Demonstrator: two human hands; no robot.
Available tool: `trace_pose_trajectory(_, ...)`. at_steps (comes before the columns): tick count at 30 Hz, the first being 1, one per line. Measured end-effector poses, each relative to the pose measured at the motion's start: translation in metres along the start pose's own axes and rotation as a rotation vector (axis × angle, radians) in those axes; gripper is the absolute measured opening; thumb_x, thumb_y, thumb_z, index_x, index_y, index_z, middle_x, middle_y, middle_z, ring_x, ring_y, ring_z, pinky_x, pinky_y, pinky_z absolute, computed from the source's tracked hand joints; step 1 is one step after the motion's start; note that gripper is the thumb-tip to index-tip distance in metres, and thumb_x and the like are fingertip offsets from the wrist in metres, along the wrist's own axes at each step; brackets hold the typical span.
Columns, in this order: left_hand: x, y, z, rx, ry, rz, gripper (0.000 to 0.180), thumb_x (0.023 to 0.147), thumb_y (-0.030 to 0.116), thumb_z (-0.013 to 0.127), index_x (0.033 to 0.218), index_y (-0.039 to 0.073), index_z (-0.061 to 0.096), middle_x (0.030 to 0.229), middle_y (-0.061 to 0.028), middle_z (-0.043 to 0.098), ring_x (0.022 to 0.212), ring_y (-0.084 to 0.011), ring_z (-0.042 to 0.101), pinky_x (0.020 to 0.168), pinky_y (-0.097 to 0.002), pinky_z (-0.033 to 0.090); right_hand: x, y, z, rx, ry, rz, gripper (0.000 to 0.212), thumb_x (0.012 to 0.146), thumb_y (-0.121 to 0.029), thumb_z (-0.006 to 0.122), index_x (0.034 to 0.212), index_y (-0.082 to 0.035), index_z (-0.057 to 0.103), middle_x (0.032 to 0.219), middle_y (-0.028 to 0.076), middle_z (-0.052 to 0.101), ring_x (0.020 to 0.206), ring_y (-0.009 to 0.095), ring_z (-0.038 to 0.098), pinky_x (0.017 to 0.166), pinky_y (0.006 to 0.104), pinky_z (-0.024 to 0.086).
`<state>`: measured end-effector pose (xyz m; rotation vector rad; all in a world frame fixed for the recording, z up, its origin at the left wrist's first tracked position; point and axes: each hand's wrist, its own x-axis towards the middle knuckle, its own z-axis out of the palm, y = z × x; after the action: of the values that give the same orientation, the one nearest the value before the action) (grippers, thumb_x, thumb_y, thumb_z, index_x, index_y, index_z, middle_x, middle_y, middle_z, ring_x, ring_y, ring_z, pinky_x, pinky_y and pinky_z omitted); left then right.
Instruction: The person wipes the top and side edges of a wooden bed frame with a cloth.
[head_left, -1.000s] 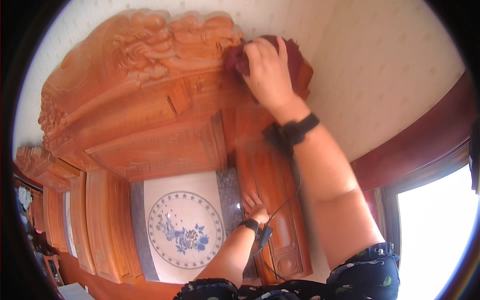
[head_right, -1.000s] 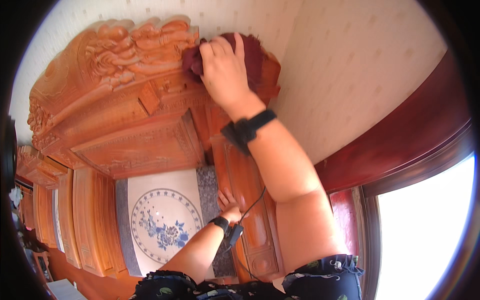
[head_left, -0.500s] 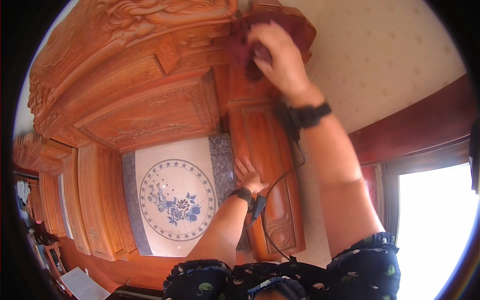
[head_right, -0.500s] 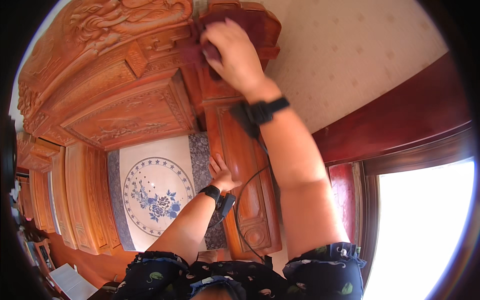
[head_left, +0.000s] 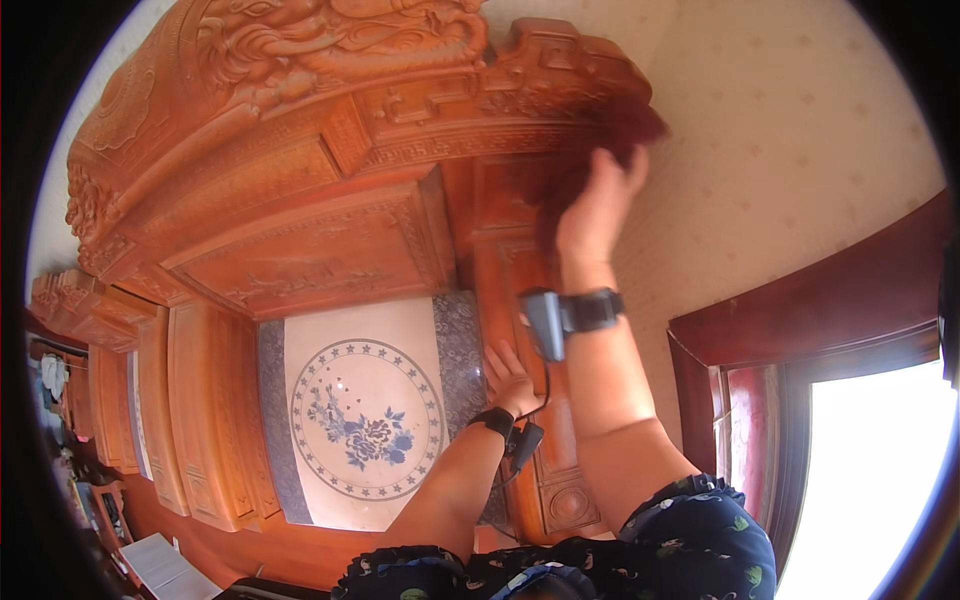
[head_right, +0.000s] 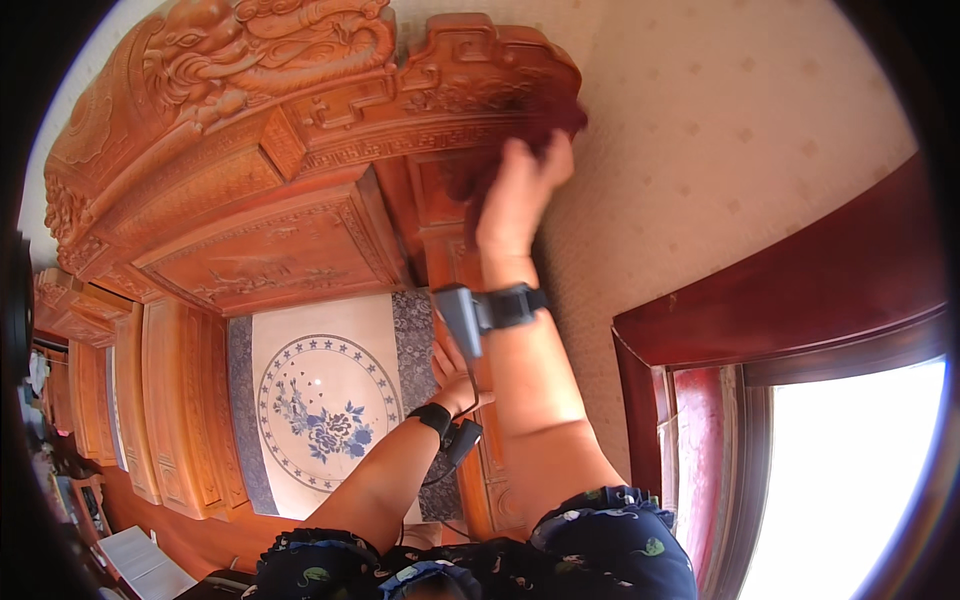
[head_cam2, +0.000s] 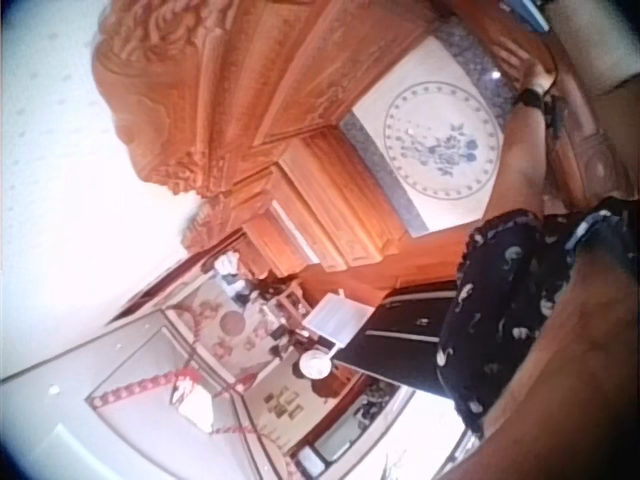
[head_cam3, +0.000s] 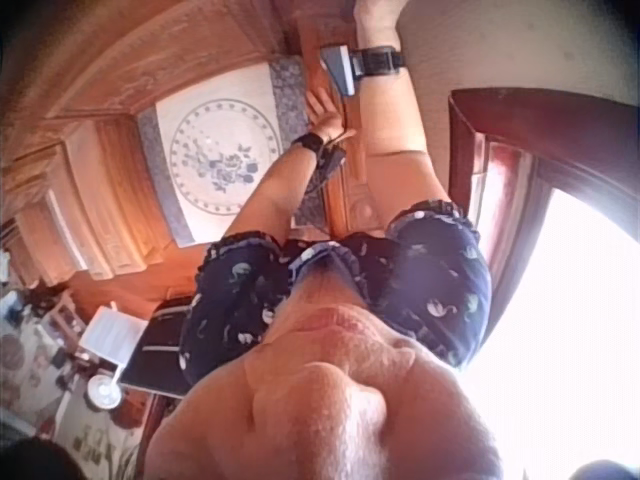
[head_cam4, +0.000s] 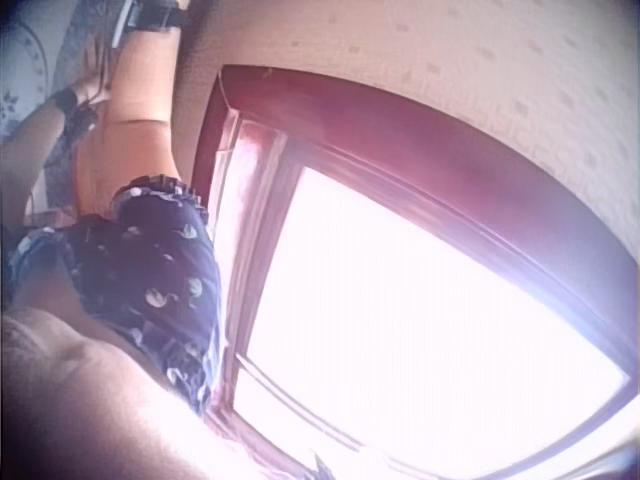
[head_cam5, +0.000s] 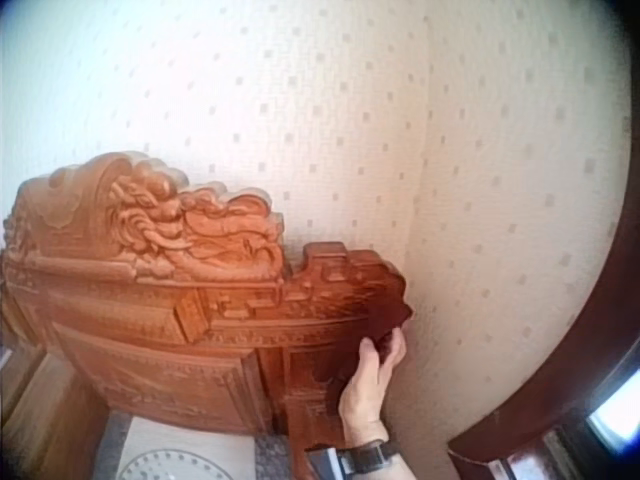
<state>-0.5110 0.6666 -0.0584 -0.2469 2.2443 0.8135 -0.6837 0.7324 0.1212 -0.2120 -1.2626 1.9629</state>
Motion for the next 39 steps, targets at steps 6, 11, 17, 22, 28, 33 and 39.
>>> trace_pose_trajectory(6, 0.02, -0.014, 0.014, 0.068, -0.025, 0.014, 0.124, 0.068, 0.029, 0.074, 0.128, 0.002, -0.031, 0.133, -0.0266, -0.033, 0.128, -0.0436, -0.019, 0.099, -0.0545, 0.022, -0.036, 0.098, -0.029, -0.9, -0.379, -0.46, 0.039, 0.062, 0.005, 0.062, 0.098, -0.007, 0.052, 0.123, 0.025, 0.03, 0.109, 0.043, 0.031, 0.091, 0.044, 0.034)
trace_pose_trajectory(11, 0.002, 0.004, -0.007, 0.1, -0.092, 0.014, 0.126, 0.068, 0.037, 0.073, 0.128, 0.004, -0.033, 0.133, -0.0261, -0.034, 0.128, -0.0463, -0.015, 0.097, -0.0503, 0.027, -0.025, 0.153, -0.106, -1.137, -0.571, 0.016, 0.03, 0.063, 0.002, 0.059, 0.085, -0.016, 0.065, 0.109, 0.018, 0.044, 0.102, 0.04, 0.04, 0.088, 0.0423, 0.039)
trace_pose_trajectory(17, 0.001, -0.008, -0.005, -0.017, -0.03, -0.005, 0.126, 0.066, 0.031, 0.076, 0.13, 0.009, -0.03, 0.137, -0.0211, -0.03, 0.13, -0.0413, -0.014, 0.099, -0.0566, 0.019, -0.045, 0.026, -0.003, -0.612, -0.702, -0.561, 0.042, 0.057, 0.009, 0.06, 0.091, -0.015, 0.065, 0.106, 0.01, 0.046, 0.1, 0.031, 0.042, 0.087, 0.0378, 0.038)
trace_pose_trajectory(22, 0.001, 0.004, 0.002, -0.045, -0.013, -0.015, 0.127, 0.063, 0.031, 0.077, 0.133, 0.015, -0.027, 0.139, -0.0178, -0.029, 0.131, -0.0404, -0.012, 0.099, -0.0558, 0.02, -0.037, 0.037, 0.043, -0.701, -0.793, -0.959, 0.043, 0.056, -0.002, 0.063, 0.096, -0.017, 0.063, 0.113, 0.006, 0.045, 0.103, 0.027, 0.041, 0.085, 0.0409, 0.032)
trace_pose_trajectory(28, 0.0, 0.001, 0.004, -0.02, -0.008, -0.004, 0.128, 0.062, 0.029, 0.078, 0.132, 0.014, -0.028, 0.139, -0.0171, -0.03, 0.131, -0.0397, -0.012, 0.098, -0.0567, 0.022, -0.066, 0.142, -0.038, -1.009, -1.346, -0.305, 0.019, 0.063, -0.01, 0.059, 0.081, -0.012, 0.064, 0.108, 0.006, 0.053, 0.102, 0.027, 0.046, 0.083, 0.0455, 0.033)
trace_pose_trajectory(33, -0.01, 0.001, -0.013, -0.001, -0.062, 0.017, 0.125, 0.067, 0.031, 0.075, 0.13, 0.007, -0.03, 0.135, -0.0244, -0.031, 0.128, -0.0442, -0.017, 0.099, -0.0553, 0.021, -0.063, 0.069, -0.017, -1.172, -1.454, -0.551, 0.009, 0.064, -0.011, 0.058, 0.069, -0.01, 0.065, 0.092, 0.007, 0.058, 0.093, 0.027, 0.051, 0.076, 0.0405, 0.04)
trace_pose_trajectory(39, -0.008, 0.0, -0.014, 0.024, -0.075, 0.018, 0.125, 0.068, 0.031, 0.074, 0.128, 0.005, -0.032, 0.134, -0.0261, -0.032, 0.128, -0.0453, -0.017, 0.097, -0.0542, 0.022, -0.02, 0.058, -0.046, -0.979, -1.032, -0.536, 0.031, 0.065, -0.005, 0.061, 0.092, -0.019, 0.065, 0.11, 0.003, 0.055, 0.106, 0.028, 0.046, 0.089, 0.0455, 0.037)
